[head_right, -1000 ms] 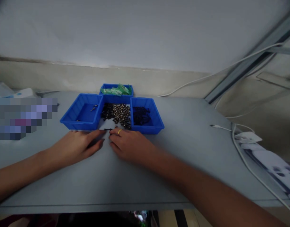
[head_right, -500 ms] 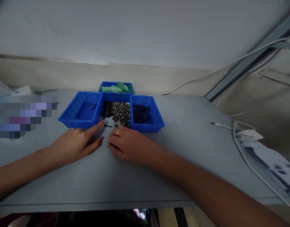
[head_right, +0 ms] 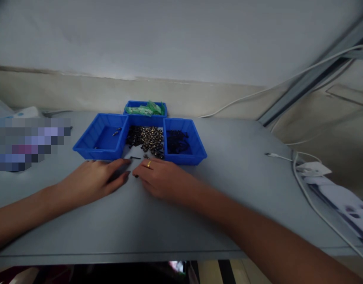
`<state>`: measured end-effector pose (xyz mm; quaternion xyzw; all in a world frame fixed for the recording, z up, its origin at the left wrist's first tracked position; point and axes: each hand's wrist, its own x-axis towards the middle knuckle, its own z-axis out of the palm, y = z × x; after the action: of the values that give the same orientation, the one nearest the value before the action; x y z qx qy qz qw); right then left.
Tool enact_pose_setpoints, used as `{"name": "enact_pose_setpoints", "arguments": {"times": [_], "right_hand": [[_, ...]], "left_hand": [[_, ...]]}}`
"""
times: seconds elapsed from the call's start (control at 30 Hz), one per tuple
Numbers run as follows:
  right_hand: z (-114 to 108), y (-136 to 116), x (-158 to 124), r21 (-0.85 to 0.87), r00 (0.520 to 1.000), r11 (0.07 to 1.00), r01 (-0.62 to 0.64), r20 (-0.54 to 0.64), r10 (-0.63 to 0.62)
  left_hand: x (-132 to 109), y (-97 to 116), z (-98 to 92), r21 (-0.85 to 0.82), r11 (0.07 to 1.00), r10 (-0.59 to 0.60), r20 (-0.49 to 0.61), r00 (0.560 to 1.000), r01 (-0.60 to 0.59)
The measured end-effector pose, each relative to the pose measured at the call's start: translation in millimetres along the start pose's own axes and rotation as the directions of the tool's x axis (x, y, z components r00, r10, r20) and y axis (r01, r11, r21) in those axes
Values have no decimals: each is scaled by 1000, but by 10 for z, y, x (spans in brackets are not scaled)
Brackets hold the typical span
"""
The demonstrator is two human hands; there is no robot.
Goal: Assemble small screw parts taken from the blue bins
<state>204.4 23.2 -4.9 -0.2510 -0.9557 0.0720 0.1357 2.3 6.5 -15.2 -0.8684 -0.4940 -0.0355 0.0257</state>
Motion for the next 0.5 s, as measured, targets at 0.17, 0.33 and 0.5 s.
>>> {"name": "enact_pose_setpoints", "arguments": {"times": [0.17, 0.33, 0.5], "right_hand": [[-10, 27, -23, -26, 1000, 999, -23, -9, 23], [-58, 21, -64, -34, 999, 999, -25, -24, 24], [-97, 0, -93, -21, 1000, 1000, -1, 4, 1]], "left_hand": [[-4, -6, -9, -10, 1000, 7, -5, 1000, -7], [-8, -8, -27, -17, 996, 85, -7, 996, -85], [3, -17, -42, -55, 989, 142, 21, 990, -140]]}}
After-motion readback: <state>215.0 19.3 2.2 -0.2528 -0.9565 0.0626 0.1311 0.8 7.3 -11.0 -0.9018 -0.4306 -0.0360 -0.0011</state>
